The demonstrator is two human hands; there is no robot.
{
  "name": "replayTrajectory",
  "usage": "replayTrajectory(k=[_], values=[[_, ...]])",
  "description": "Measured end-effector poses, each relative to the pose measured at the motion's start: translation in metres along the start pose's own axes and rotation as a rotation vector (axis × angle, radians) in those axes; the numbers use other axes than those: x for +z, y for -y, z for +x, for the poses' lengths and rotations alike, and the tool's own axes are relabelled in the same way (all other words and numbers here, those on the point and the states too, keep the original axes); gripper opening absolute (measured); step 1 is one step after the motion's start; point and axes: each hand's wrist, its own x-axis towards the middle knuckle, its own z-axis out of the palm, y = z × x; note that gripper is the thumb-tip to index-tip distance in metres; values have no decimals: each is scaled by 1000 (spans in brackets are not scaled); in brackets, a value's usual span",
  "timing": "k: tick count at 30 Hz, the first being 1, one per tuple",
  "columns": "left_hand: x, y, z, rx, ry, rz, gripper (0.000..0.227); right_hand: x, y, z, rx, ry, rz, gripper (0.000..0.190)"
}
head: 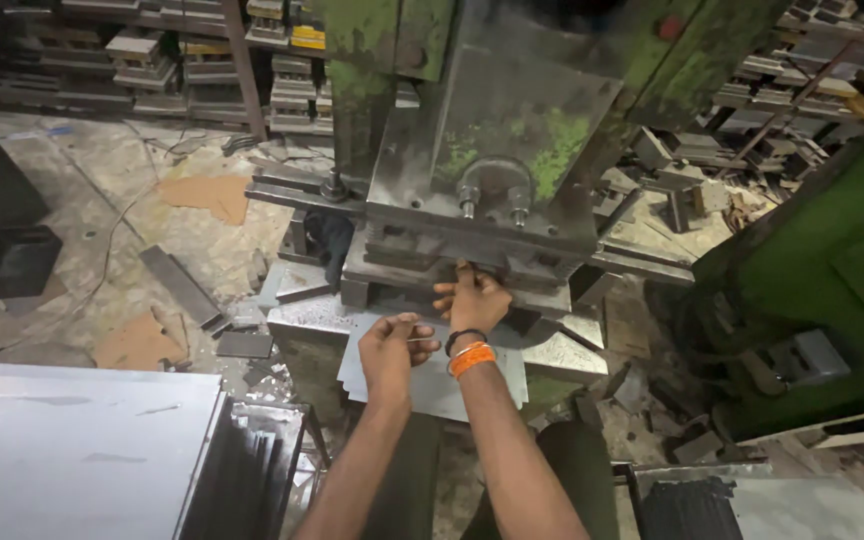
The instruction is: Using an industrial press machine to stamp metal sheets into specific shapes.
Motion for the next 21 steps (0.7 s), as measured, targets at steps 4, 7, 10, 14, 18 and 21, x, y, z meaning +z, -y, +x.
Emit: replayTrajectory(k=[4,7,10,14,18,21], values=[[5,-16,-17,5,9,3,15,4,-6,9,2,10,25,23],[0,-26,-29,9,1,2,15,15,-17,36,91,-8,61,16],[-9,-44,-43,36,-17,-30,16,27,-26,59,183,-112,239,18],[-20,-69,-61,66,-23,-19,18,3,-10,5,92,-69,257,13],[-24,-94,-89,147,-27,-71,18,-49,-10,-98,115,-51,150,18],[-32,-93,-99,201,77,-278,16,-92,-8,-158,219,76,131,16]])
